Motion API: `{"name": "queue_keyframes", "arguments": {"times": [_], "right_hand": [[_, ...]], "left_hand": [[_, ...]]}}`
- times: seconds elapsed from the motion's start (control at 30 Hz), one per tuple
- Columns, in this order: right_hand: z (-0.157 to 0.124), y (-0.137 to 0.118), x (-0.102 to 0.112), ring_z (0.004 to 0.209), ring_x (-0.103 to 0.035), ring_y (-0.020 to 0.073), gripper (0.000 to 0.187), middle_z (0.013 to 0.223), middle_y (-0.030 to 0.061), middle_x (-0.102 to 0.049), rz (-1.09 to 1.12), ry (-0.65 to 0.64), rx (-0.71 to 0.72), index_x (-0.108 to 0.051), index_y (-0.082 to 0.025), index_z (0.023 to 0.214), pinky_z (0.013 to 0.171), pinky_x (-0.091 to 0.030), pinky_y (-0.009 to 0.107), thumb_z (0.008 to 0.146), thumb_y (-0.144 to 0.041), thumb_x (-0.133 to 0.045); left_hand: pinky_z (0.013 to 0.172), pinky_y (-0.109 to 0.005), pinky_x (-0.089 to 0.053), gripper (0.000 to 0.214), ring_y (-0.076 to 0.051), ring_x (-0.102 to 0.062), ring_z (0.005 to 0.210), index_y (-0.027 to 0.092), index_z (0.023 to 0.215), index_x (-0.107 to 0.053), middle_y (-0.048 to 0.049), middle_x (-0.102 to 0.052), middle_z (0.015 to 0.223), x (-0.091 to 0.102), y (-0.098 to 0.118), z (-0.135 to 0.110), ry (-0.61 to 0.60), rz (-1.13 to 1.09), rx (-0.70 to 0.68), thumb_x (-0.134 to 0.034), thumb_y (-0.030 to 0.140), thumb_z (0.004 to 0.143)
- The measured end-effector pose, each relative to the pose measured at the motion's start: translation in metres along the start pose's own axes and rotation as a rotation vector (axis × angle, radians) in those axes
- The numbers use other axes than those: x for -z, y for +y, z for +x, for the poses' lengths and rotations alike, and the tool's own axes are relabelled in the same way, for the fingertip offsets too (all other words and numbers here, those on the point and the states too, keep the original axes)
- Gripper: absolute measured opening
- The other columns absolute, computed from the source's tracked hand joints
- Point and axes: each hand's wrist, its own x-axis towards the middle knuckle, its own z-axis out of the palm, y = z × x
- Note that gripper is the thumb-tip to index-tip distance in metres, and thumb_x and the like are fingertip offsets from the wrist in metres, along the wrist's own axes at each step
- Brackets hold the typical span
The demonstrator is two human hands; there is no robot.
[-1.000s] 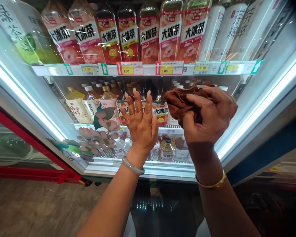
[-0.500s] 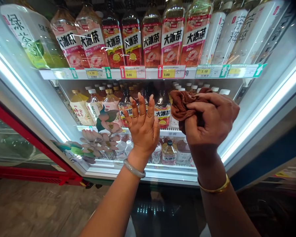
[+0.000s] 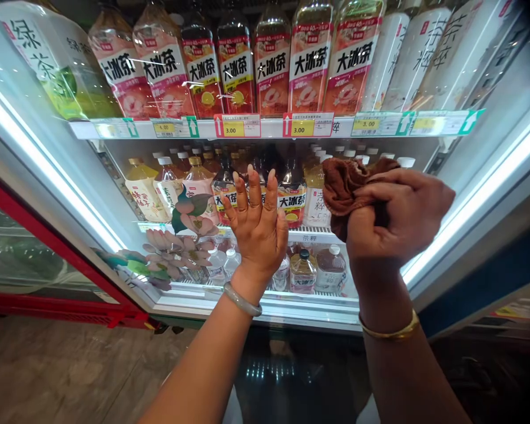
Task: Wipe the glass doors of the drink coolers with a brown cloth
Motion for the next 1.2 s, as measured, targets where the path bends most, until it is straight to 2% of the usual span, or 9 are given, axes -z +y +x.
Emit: {"name": "queue_keyframes", "arguments": {"times": [0.1,0.23,0.3,0.57,0.63,0.83,0.93,1.1,1.2], "right_hand": [[-0.008,-0.013,-0.006,0.104,-0.065,0.0266,0.014,0.096,0.0039,-0.07,-0.016,-0.02,0.001,-0.071,-0.023,0.082,0.102,-0.05,0.052,0.078,-0.014,-0.061],[-0.025,-0.041,-0.015,0.104,-0.065,0.0215,0.01,0.092,-0.0015,-0.072,0.032,-0.213,0.062,-0.069,-0.025,0.078,0.111,-0.044,0.048,0.08,-0.017,-0.064],[-0.026,-0.043,-0.015,0.103,-0.064,0.0194,0.01,0.09,-0.0029,-0.072,0.052,-0.267,0.081,-0.068,-0.026,0.077,0.112,-0.044,0.044,0.081,-0.017,-0.064],[0.0,-0.003,-0.001,0.103,-0.065,0.024,0.016,0.098,0.0052,-0.067,-0.039,0.05,-0.075,-0.071,-0.021,0.085,0.098,-0.051,0.046,0.079,-0.013,-0.059],[-0.005,-0.011,-0.007,0.103,-0.065,0.0245,0.015,0.098,0.0052,-0.069,-0.059,0.045,-0.076,-0.072,-0.021,0.084,0.099,-0.05,0.047,0.079,-0.015,-0.06],[-0.027,-0.05,-0.025,0.108,-0.063,0.0204,0.014,0.099,-0.0013,-0.075,-0.035,-0.141,0.075,-0.073,-0.026,0.084,0.112,-0.043,0.045,0.085,-0.017,-0.062],[-0.02,-0.037,-0.018,0.107,-0.064,0.0206,0.015,0.099,-0.001,-0.074,-0.025,-0.112,0.048,-0.074,-0.027,0.085,0.106,-0.047,0.043,0.085,-0.016,-0.063],[0.001,0.004,-0.001,0.108,-0.065,0.0254,0.024,0.103,0.005,-0.069,-0.07,0.094,-0.078,-0.076,-0.021,0.091,0.102,-0.05,0.048,0.079,-0.012,-0.057],[-0.003,-0.002,-0.004,0.111,-0.063,0.0269,0.024,0.108,0.0062,-0.071,-0.118,0.07,-0.034,-0.076,-0.021,0.095,0.104,-0.048,0.051,0.079,-0.013,-0.059]], "left_hand": [[0.131,-0.053,0.007,0.066,-0.026,-0.004,0.164,0.025,0.166,-0.023,-0.0031,-0.013,0.175,-0.001,0.0,0.0,0.002,0.015,0.004,-0.039,0.028,0.102],[0.132,-0.049,0.007,0.066,-0.023,-0.002,0.164,0.027,0.167,-0.018,-0.0003,-0.011,0.175,-0.002,-0.004,-0.001,0.035,0.018,-0.04,-0.036,0.032,0.103],[0.132,-0.048,0.007,0.065,-0.021,-0.001,0.164,0.027,0.167,-0.019,-0.0001,-0.011,0.175,-0.002,-0.006,-0.002,0.041,0.009,-0.06,-0.035,0.032,0.104],[0.132,-0.05,0.004,0.064,-0.024,-0.004,0.163,0.025,0.165,-0.026,-0.0032,-0.014,0.174,-0.001,-0.002,-0.001,0.04,-0.004,-0.038,-0.039,0.029,0.103],[0.132,-0.05,0.005,0.064,-0.026,-0.005,0.163,0.025,0.165,-0.025,-0.0035,-0.013,0.175,-0.002,-0.002,-0.001,0.04,-0.01,-0.036,-0.04,0.029,0.103],[0.132,-0.048,0.006,0.061,-0.026,-0.007,0.163,0.031,0.166,-0.021,-0.0013,-0.016,0.174,-0.004,-0.005,-0.001,0.074,-0.05,-0.033,-0.034,0.036,0.106],[0.133,-0.048,0.005,0.064,-0.025,-0.005,0.164,0.032,0.166,-0.017,0.0005,-0.011,0.175,-0.003,-0.005,-0.001,0.069,-0.031,-0.06,-0.037,0.035,0.106],[0.132,-0.051,0.006,0.066,-0.028,-0.007,0.163,0.03,0.166,-0.02,-0.0007,-0.013,0.175,-0.003,-0.004,-0.001,0.065,-0.046,-0.052,-0.04,0.029,0.104],[0.132,-0.05,0.006,0.065,-0.027,-0.007,0.163,0.03,0.166,-0.021,-0.0006,-0.013,0.175,-0.003,-0.003,-0.001,0.076,-0.06,-0.055,-0.04,0.029,0.104]]}}
